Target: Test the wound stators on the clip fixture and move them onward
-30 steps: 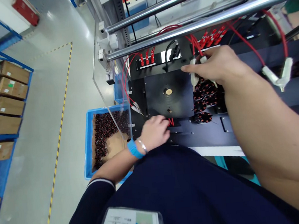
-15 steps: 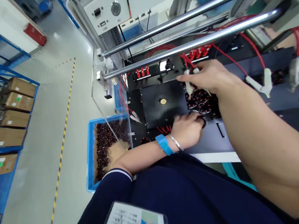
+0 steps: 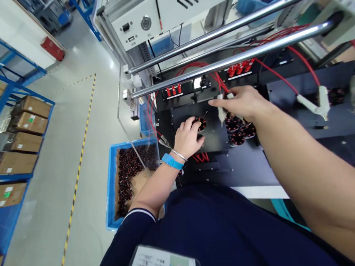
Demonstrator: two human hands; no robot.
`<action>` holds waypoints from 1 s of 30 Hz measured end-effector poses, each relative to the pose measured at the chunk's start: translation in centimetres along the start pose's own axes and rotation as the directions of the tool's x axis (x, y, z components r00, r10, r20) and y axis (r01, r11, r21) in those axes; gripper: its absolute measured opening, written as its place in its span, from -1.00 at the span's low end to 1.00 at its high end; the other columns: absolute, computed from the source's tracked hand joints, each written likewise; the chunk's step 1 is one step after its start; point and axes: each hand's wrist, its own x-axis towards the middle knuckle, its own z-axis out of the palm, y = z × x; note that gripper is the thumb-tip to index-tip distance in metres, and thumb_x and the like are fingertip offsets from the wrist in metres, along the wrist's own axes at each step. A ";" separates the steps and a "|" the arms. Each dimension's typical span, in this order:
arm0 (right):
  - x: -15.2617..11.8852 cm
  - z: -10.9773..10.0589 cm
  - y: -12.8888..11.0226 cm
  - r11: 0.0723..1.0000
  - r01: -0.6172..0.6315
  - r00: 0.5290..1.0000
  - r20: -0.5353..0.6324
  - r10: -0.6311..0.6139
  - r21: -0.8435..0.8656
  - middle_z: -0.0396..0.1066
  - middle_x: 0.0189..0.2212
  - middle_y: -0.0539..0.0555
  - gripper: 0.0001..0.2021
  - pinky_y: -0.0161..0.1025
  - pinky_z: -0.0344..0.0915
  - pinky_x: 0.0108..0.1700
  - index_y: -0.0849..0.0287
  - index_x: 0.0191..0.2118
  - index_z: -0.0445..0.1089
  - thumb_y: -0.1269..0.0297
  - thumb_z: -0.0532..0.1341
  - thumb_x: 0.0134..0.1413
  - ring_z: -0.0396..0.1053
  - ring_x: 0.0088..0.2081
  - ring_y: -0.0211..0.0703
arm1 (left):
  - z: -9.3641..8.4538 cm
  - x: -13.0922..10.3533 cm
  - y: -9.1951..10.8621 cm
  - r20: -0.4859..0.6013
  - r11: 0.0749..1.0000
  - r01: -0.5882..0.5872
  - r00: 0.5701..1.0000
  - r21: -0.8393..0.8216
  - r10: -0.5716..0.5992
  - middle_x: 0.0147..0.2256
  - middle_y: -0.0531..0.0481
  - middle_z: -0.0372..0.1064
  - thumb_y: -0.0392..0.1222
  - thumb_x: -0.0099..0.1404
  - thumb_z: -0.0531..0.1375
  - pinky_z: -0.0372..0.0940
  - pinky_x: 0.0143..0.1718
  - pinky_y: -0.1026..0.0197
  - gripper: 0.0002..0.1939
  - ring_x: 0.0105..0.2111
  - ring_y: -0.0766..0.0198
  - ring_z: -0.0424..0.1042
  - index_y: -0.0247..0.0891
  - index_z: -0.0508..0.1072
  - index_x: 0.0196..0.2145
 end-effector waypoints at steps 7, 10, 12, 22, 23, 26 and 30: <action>0.6 3.5 3.7 0.942 0.115 0.992 -0.085 -0.092 0.315 0.26 -0.67 -0.04 -0.70 -0.37 0.02 -0.66 0.25 -0.44 0.42 0.17 0.46 -0.23 0.11 -0.65 -0.34 | 2.5 -0.8 -1.1 -0.213 0.982 -0.053 0.977 -0.182 0.014 0.14 -0.21 0.32 -0.29 0.33 0.06 0.31 0.12 0.06 -0.78 0.06 0.14 0.37 -0.25 0.51 -0.20; 0.5 4.0 4.5 0.928 0.130 0.989 -0.116 -0.095 0.348 0.24 -0.67 -0.06 -0.71 -0.38 0.02 -0.65 0.24 -0.47 0.39 0.18 0.44 -0.21 0.10 -0.63 -0.36 | 2.6 -1.0 -0.9 -0.212 0.981 -0.072 0.977 -0.181 0.033 0.19 -0.22 0.27 -0.36 0.29 0.06 0.24 0.18 0.00 -0.71 0.15 0.14 0.30 -0.24 0.50 -0.11; 0.3 4.1 4.4 0.937 0.119 0.988 -0.130 -0.080 0.330 0.23 -0.67 -0.07 -0.73 -0.39 0.03 -0.63 0.24 -0.47 0.37 0.20 0.43 -0.18 0.11 -0.63 -0.37 | 2.2 -0.9 -0.7 -0.175 0.981 -0.121 0.980 -0.149 0.094 0.23 -0.21 0.21 -0.34 0.29 0.08 0.20 0.21 -0.05 -0.70 0.21 0.11 0.23 -0.21 0.50 -0.09; -0.2 4.5 3.3 0.939 0.086 0.986 -0.161 -0.034 0.333 0.24 -0.66 -0.06 -0.76 -0.35 0.05 -0.58 0.23 -0.49 0.33 0.25 0.40 -0.09 0.10 -0.62 -0.35 | 1.4 0.0 -0.5 -0.195 0.968 -0.177 0.971 -0.178 0.141 0.18 -0.16 0.30 -0.21 0.35 0.11 0.29 0.16 -0.05 -0.78 0.17 0.11 0.23 -0.20 0.57 -0.31; -0.3 4.6 3.3 0.939 0.089 0.987 -0.157 -0.038 0.331 0.23 -0.66 -0.07 -0.75 -0.35 0.03 -0.58 0.23 -0.49 0.33 0.25 0.40 -0.09 0.09 -0.62 -0.35 | 1.4 0.0 -0.4 -0.193 0.969 -0.172 0.972 -0.179 0.137 0.18 -0.15 0.30 -0.21 0.34 0.11 0.29 0.16 -0.06 -0.78 0.17 0.11 0.23 -0.20 0.57 -0.32; -0.5 4.9 3.6 0.933 0.099 0.988 -0.142 -0.052 0.346 0.21 -0.66 -0.07 -0.75 -0.35 -0.02 -0.61 0.22 -0.49 0.33 0.23 0.40 -0.09 0.07 -0.63 -0.35 | 1.4 0.0 -0.3 -0.196 0.970 -0.172 0.971 -0.173 0.137 0.17 -0.14 0.31 -0.21 0.35 0.10 0.30 0.15 -0.07 -0.76 0.16 0.10 0.25 -0.19 0.57 -0.35; -0.4 4.7 4.0 0.915 0.080 0.991 -0.132 -0.030 0.395 0.21 -0.65 -0.06 -0.70 -0.33 0.02 -0.60 0.21 -0.49 0.32 0.15 0.41 -0.09 0.08 -0.62 -0.34 | 1.3 0.0 -0.2 -0.208 0.970 -0.155 0.971 -0.190 0.114 0.16 -0.14 0.32 -0.22 0.35 0.09 0.31 0.14 -0.06 -0.75 0.14 0.11 0.27 -0.20 0.56 -0.37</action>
